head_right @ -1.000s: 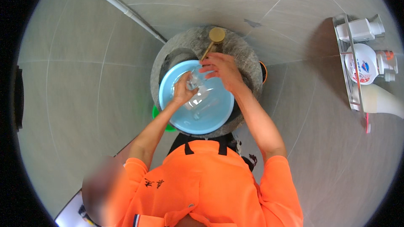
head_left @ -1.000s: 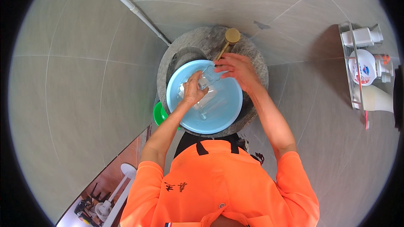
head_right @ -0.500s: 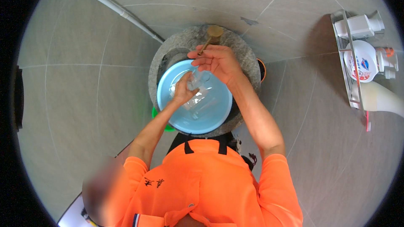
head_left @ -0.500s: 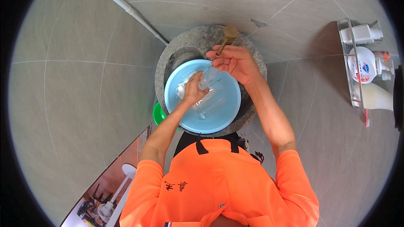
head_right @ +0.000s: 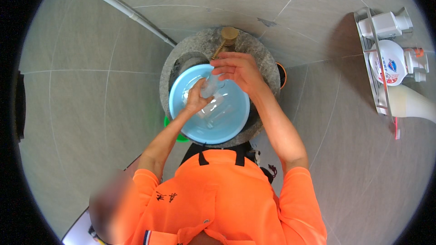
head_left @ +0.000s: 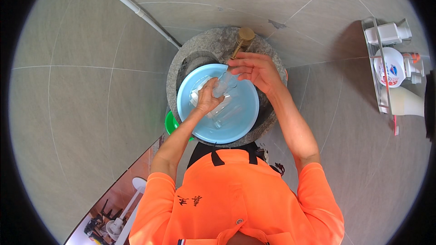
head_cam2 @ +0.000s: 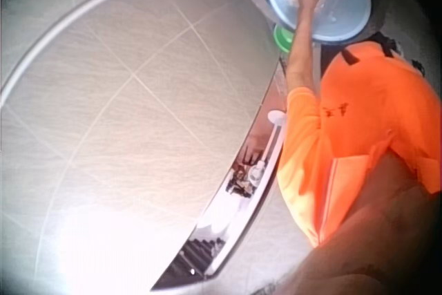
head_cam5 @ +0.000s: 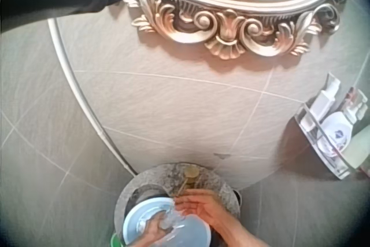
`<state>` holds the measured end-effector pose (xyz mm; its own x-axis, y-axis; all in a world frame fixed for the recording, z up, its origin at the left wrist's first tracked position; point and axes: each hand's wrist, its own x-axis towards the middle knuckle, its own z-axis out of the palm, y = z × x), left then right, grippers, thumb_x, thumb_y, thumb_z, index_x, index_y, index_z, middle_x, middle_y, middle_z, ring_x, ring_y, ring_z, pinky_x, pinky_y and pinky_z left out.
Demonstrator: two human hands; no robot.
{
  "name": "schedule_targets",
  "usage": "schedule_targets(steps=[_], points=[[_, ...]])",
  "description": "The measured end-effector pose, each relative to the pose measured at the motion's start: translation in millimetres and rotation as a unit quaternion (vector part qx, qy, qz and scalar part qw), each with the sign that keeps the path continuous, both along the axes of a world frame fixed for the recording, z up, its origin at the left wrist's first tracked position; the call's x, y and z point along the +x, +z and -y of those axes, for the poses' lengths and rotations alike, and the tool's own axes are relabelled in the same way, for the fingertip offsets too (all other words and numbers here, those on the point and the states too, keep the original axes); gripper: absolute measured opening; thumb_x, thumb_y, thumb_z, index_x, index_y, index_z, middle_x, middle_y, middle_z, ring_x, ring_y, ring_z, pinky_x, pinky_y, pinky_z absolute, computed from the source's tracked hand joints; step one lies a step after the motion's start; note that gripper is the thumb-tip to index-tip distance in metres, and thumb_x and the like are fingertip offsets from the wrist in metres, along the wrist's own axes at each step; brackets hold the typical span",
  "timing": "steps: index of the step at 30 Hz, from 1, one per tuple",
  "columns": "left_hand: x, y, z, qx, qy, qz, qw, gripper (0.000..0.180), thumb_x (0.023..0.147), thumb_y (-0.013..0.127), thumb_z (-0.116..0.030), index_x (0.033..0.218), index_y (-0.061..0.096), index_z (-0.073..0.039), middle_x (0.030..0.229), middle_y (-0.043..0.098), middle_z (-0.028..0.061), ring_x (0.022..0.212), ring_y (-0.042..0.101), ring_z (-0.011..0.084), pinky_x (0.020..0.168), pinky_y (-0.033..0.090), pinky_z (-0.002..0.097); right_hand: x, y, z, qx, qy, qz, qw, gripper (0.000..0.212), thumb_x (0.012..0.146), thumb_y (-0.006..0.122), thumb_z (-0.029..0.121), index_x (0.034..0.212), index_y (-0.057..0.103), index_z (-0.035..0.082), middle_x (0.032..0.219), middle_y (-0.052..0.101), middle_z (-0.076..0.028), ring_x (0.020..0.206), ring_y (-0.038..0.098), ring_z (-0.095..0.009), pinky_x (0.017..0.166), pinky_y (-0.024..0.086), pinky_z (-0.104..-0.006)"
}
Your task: The person rinses two clear drinking glasses under a running tap in a blue basin, then dries each glass with a white cloth. The person handles the glasses one at a time, wiping the exterior and interior surfaces before placing them back into the basin.
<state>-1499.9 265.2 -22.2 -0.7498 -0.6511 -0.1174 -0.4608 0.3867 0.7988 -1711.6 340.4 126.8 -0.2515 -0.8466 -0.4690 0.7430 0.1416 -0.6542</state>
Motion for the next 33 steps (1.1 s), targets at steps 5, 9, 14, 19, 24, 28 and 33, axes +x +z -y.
schedule_targets(steps=[5, 9, 14, 19, 24, 28, 33], points=[[2, 1, 0, 0.017, -0.001, 0.007, 1.000, 0.075, 0.062, 0.081, -0.013, 0.128, 0.049, -0.003, 0.117, 0.062, 0.0135, 0.103, 0.062, 0.0291, 0.084, 0.052, 0.0371, 0, -6, -12, 0.036, -0.018, -0.037, 0.999, 0.032, 0.089, 0.058, 0.009, 0.117, 0.054, -0.008, 0.100, 0.068, -0.022, 0.084, 0.070, -0.030, 0.066, 0.056, -0.0352], [3, 5, 1, 0.039, 0.000, 0.028, 0.999, 0.074, 0.062, 0.081, -0.013, 0.128, 0.049, -0.003, 0.115, 0.062, 0.0150, 0.103, 0.062, 0.0296, 0.082, 0.052, 0.0369, 7, -34, -22, 0.088, -0.024, -0.124, 0.988, 0.028, 0.089, 0.055, 0.007, 0.114, 0.057, -0.006, 0.098, 0.068, -0.019, 0.084, 0.069, -0.026, 0.066, 0.055, -0.0334], [6, 7, 2, 0.046, 0.000, 0.039, 0.998, 0.074, 0.061, 0.081, -0.013, 0.128, 0.050, -0.004, 0.114, 0.062, 0.0166, 0.102, 0.062, 0.0303, 0.080, 0.052, 0.0365, 19, -61, -32, 0.131, 0.017, -0.181, 0.975, 0.025, 0.090, 0.051, 0.006, 0.111, 0.060, -0.004, 0.097, 0.068, -0.015, 0.083, 0.067, -0.021, 0.067, 0.054, -0.0316], [7, 5, 4, 0.042, -0.013, 0.023, 0.999, 0.075, 0.062, 0.081, -0.014, 0.129, 0.050, -0.004, 0.115, 0.062, 0.0176, 0.102, 0.062, 0.0310, 0.080, 0.052, 0.0381, 27, -77, -38, 0.142, 0.041, -0.197, 0.969, 0.026, 0.091, 0.052, 0.007, 0.114, 0.059, -0.003, 0.101, 0.067, -0.013, 0.087, 0.066, -0.020, 0.069, 0.053, -0.0320], [4, 15, 4, 0.100, -0.035, 0.035, 0.994, 0.078, 0.061, 0.082, -0.015, 0.131, 0.049, -0.002, 0.116, 0.062, 0.0183, 0.099, 0.063, 0.0307, 0.082, 0.051, 0.0368, 27, -85, -44, 0.157, 0.036, -0.226, 0.961, 0.026, 0.092, 0.052, 0.008, 0.115, 0.059, -0.002, 0.103, 0.068, -0.012, 0.090, 0.065, -0.018, 0.071, 0.052, -0.0316], [16, -5, 4, 0.093, -0.062, -0.003, 0.994, 0.076, 0.061, 0.081, -0.015, 0.129, 0.050, -0.001, 0.114, 0.063, 0.0178, 0.097, 0.063, 0.0292, 0.087, 0.048, 0.0358, 35, -92, -40, 0.171, 0.049, -0.301, 0.937, 0.027, 0.093, 0.053, 0.011, 0.117, 0.060, 0.002, 0.104, 0.068, -0.008, 0.095, 0.063, -0.015, 0.076, 0.050, -0.0310], [19, 8, 2, 0.263, -0.090, -0.021, 0.960, 0.067, 0.062, 0.080, -0.014, 0.123, 0.054, -0.003, 0.109, 0.064, 0.0105, 0.098, 0.061, 0.0248, 0.088, 0.047, 0.0348, 52, -109, -44, 0.116, 0.033, -0.217, 0.969, 0.033, 0.094, 0.058, 0.023, 0.122, 0.059, 0.005, 0.105, 0.066, -0.003, 0.098, 0.060, -0.013, 0.080, 0.047, -0.0299]])
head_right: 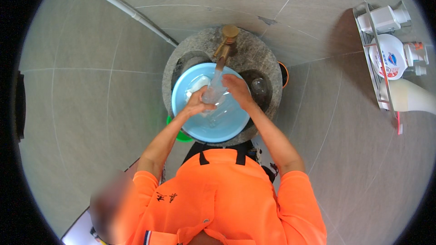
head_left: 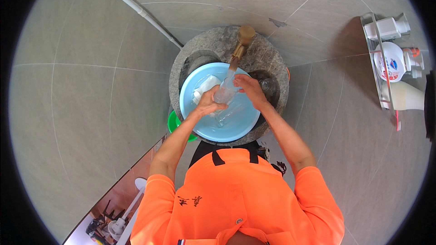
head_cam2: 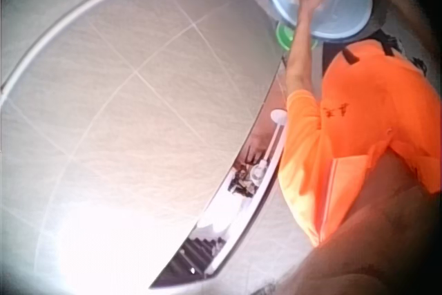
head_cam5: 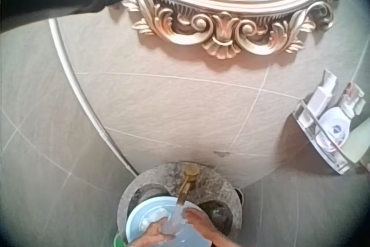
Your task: The person rinses two clear drinking glasses under a running tap in a blue basin, then dries each glass with a white cloth. The person handles the glasses one at a time, wiping the exterior and interior surfaces before placing them back into the basin.
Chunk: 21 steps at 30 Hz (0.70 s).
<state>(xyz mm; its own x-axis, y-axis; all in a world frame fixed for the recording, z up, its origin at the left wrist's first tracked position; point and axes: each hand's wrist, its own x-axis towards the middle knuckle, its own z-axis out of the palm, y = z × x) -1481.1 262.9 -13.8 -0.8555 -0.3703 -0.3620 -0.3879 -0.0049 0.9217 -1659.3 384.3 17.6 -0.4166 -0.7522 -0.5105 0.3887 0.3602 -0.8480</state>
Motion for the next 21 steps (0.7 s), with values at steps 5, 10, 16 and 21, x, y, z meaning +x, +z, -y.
schedule_targets(steps=[5, 10, 16, 21], points=[[5, 23, -8, 0.228, 0.034, 0.054, 0.972, 0.055, 0.074, 0.073, -0.019, 0.124, 0.052, -0.007, 0.098, 0.064, 0.0087, 0.085, 0.064, 0.0193, 0.074, 0.052, 0.0307, 38, -11, 4, -0.048, -0.030, 0.053, 0.997, 0.043, 0.093, 0.060, 0.030, 0.126, 0.055, 0.003, 0.115, 0.062, -0.008, 0.104, 0.057, -0.016, 0.088, 0.045, -0.0301], [15, 7, -15, 0.316, 0.089, 0.110, 0.938, 0.061, 0.087, 0.057, -0.053, 0.122, 0.050, -0.004, 0.091, 0.063, 0.0120, 0.078, 0.065, 0.0209, 0.070, 0.053, 0.0330, 56, -33, 14, 0.040, -0.019, -0.039, 0.998, 0.049, 0.091, 0.063, 0.038, 0.123, 0.055, 0.001, 0.112, 0.062, -0.011, 0.100, 0.059, -0.019, 0.087, 0.046, -0.0313], [13, 23, -17, 0.522, 0.139, 0.131, 0.831, 0.076, 0.087, 0.047, -0.068, 0.124, 0.043, -0.002, 0.078, 0.063, 0.0202, 0.067, 0.067, 0.0326, 0.060, 0.057, 0.0436, 57, -43, 17, 0.056, -0.030, 0.071, 0.995, 0.043, 0.091, 0.061, 0.042, 0.108, 0.056, 0.002, 0.100, 0.058, -0.008, 0.083, 0.058, -0.016, 0.074, 0.049, -0.0329], [15, 11, -18, 0.611, 0.152, 0.102, 0.770, 0.075, 0.090, 0.043, -0.066, 0.126, 0.042, 0.000, 0.085, 0.063, 0.0231, 0.069, 0.065, 0.0345, 0.058, 0.055, 0.0445, 66, -29, 19, 0.089, -0.073, 0.046, 0.992, 0.042, 0.093, 0.059, 0.041, 0.110, 0.056, 0.003, 0.100, 0.057, -0.008, 0.080, 0.058, -0.018, 0.069, 0.050, -0.0326]])
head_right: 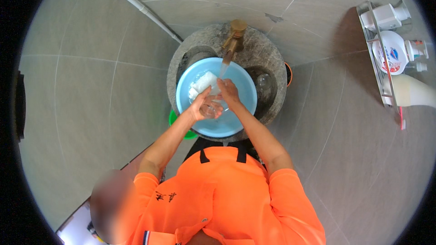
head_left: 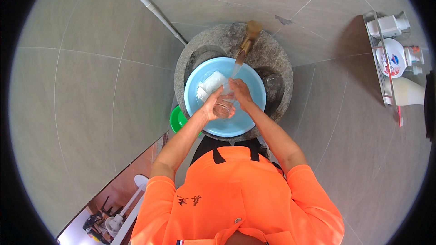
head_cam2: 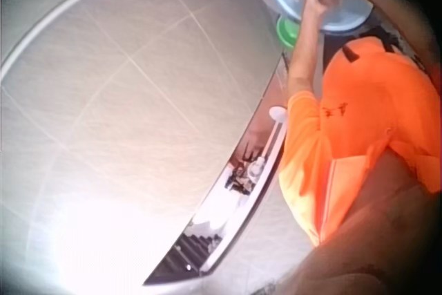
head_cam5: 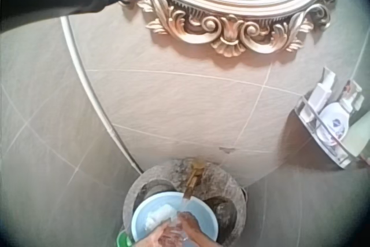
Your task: The person rinses two clear drinking glasses under a running tap in a blue basin, then dries each glass with a white cloth. The person handles the glasses one at a time, wiping the exterior and interior surfaces before placing them back into the basin.
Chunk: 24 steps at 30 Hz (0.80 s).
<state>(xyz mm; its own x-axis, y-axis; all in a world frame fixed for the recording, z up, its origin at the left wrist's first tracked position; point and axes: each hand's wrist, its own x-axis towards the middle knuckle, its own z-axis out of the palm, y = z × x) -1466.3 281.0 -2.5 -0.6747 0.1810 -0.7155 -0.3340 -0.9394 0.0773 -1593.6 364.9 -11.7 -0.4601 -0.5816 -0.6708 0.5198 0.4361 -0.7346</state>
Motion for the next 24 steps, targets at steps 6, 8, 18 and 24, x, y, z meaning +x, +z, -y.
schedule_targets(steps=[6, 8, 18, 24], points=[[-10, 10, -2, -0.041, 0.003, 0.024, 0.999, 0.069, 0.090, 0.048, -0.065, 0.122, 0.044, -0.004, 0.086, 0.061, 0.0187, 0.070, 0.065, 0.0336, 0.057, 0.055, 0.0468, -4, -12, 1, 0.000, -0.001, -0.026, 1.000, 0.036, 0.095, 0.054, 0.037, 0.115, 0.055, 0.007, 0.103, 0.057, -0.007, 0.084, 0.059, -0.018, 0.068, 0.049, -0.0323], [-19, 17, 1, -0.105, 0.003, 0.023, 0.994, 0.066, 0.090, 0.052, -0.062, 0.122, 0.045, -0.005, 0.086, 0.061, 0.0153, 0.069, 0.064, 0.0307, 0.056, 0.055, 0.0458, -8, -16, 5, -0.033, -0.033, -0.033, 0.998, 0.035, 0.096, 0.053, 0.035, 0.118, 0.054, 0.008, 0.104, 0.057, -0.005, 0.085, 0.058, -0.018, 0.070, 0.049, -0.0327], [-30, 5, 9, -0.359, 0.009, -0.023, 0.933, 0.072, 0.087, 0.069, -0.032, 0.147, 0.030, -0.019, 0.107, 0.059, 0.0069, 0.089, 0.061, 0.0190, 0.076, 0.053, 0.0351, -23, 4, 17, -0.200, -0.120, 0.114, 0.966, 0.045, 0.095, 0.054, 0.019, 0.137, 0.043, 0.009, 0.118, 0.057, -0.007, 0.103, 0.057, -0.020, 0.082, 0.049, -0.0339], [-35, 4, 12, -0.418, 0.002, -0.068, 0.906, 0.093, 0.072, 0.075, -0.001, 0.149, 0.024, -0.013, 0.108, 0.059, 0.0087, 0.095, 0.059, 0.0202, 0.083, 0.050, 0.0339, -23, 25, 17, -0.231, -0.092, 0.105, 0.963, 0.048, 0.092, 0.057, 0.011, 0.137, 0.041, 0.006, 0.130, 0.052, -0.011, 0.114, 0.055, -0.023, 0.092, 0.048, -0.0363]])
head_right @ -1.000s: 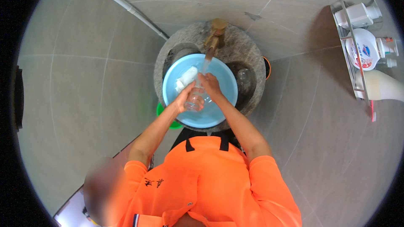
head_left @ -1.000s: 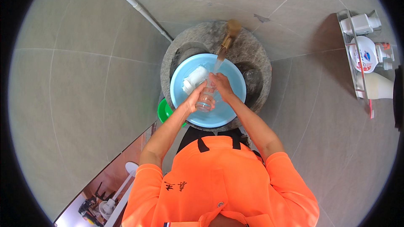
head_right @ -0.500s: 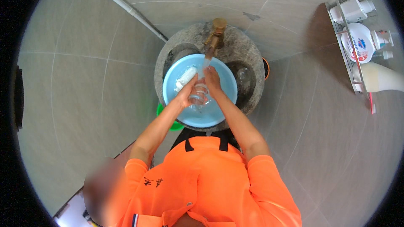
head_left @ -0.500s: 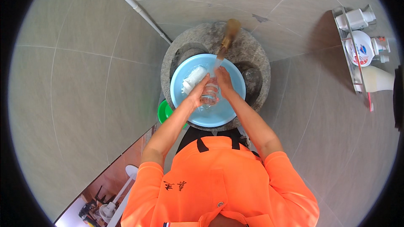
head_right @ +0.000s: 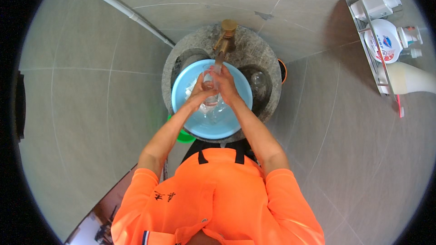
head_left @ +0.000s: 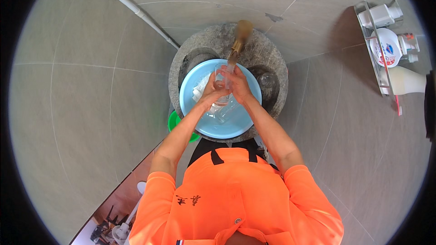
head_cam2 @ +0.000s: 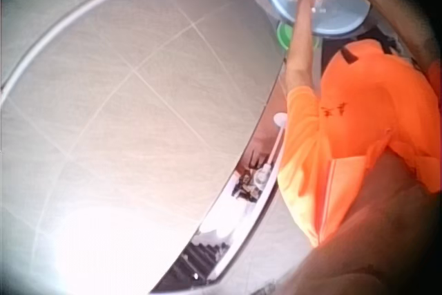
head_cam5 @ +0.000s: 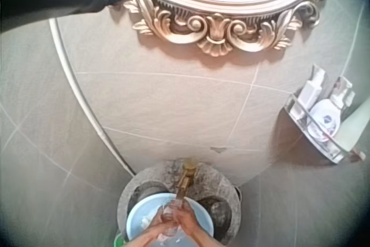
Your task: The person rinses two clear drinking glasses under a running tap in a blue basin, then dries each glass with a white cloth. The person handles the glasses one at a time, wiping the exterior and interior surfaces before placing them back into the basin.
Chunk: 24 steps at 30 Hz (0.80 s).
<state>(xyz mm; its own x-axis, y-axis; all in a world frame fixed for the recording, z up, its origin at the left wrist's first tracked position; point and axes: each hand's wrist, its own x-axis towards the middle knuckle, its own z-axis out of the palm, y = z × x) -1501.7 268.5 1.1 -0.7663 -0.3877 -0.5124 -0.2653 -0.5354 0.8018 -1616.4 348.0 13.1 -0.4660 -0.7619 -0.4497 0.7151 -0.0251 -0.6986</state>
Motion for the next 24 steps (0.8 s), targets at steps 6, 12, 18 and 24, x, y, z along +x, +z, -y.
schedule_targets(steps=[6, 12, 18, 24], points=[[8, -23, 4, -0.080, -0.026, 0.027, 0.996, 0.095, 0.063, 0.080, -0.001, 0.144, 0.031, -0.007, 0.100, 0.061, 0.0057, 0.102, 0.056, 0.0203, 0.088, 0.049, 0.0350, 1, 1, -13, -0.042, 0.039, -0.007, 0.998, 0.056, 0.088, 0.057, 0.010, 0.140, 0.038, 0.004, 0.136, 0.049, -0.012, 0.125, 0.049, -0.025, 0.106, 0.037, -0.0412], [4, -25, 4, -0.192, -0.062, 0.031, 0.979, 0.088, 0.059, 0.081, -0.005, 0.138, 0.042, -0.008, 0.106, 0.063, 0.0067, 0.106, 0.058, 0.0217, 0.093, 0.047, 0.0342, -2, 2, -26, -0.034, 0.036, 0.001, 0.999, 0.061, 0.084, 0.056, 0.008, 0.142, 0.039, 0.005, 0.137, 0.049, -0.011, 0.127, 0.047, -0.024, 0.106, 0.036, -0.0397], [0, -14, 2, -0.264, -0.075, 0.023, 0.961, 0.075, 0.060, 0.081, -0.007, 0.128, 0.050, -0.007, 0.112, 0.064, 0.0088, 0.106, 0.059, 0.0226, 0.093, 0.046, 0.0342, -3, 10, -35, -0.055, 0.031, -0.006, 0.998, 0.061, 0.083, 0.057, 0.009, 0.142, 0.040, 0.006, 0.135, 0.050, -0.010, 0.125, 0.046, -0.022, 0.104, 0.037, -0.0385], [13, 11, -3, -0.171, -0.110, 0.081, 0.976, 0.066, 0.062, 0.079, -0.013, 0.122, 0.054, -0.004, 0.099, 0.065, 0.0105, 0.091, 0.063, 0.0219, 0.080, 0.050, 0.0328, 6, 8, -44, 0.082, 0.049, 0.006, 0.995, 0.056, 0.087, 0.063, 0.022, 0.137, 0.044, 0.005, 0.126, 0.056, -0.008, 0.114, 0.053, -0.020, 0.096, 0.043, -0.0408]])
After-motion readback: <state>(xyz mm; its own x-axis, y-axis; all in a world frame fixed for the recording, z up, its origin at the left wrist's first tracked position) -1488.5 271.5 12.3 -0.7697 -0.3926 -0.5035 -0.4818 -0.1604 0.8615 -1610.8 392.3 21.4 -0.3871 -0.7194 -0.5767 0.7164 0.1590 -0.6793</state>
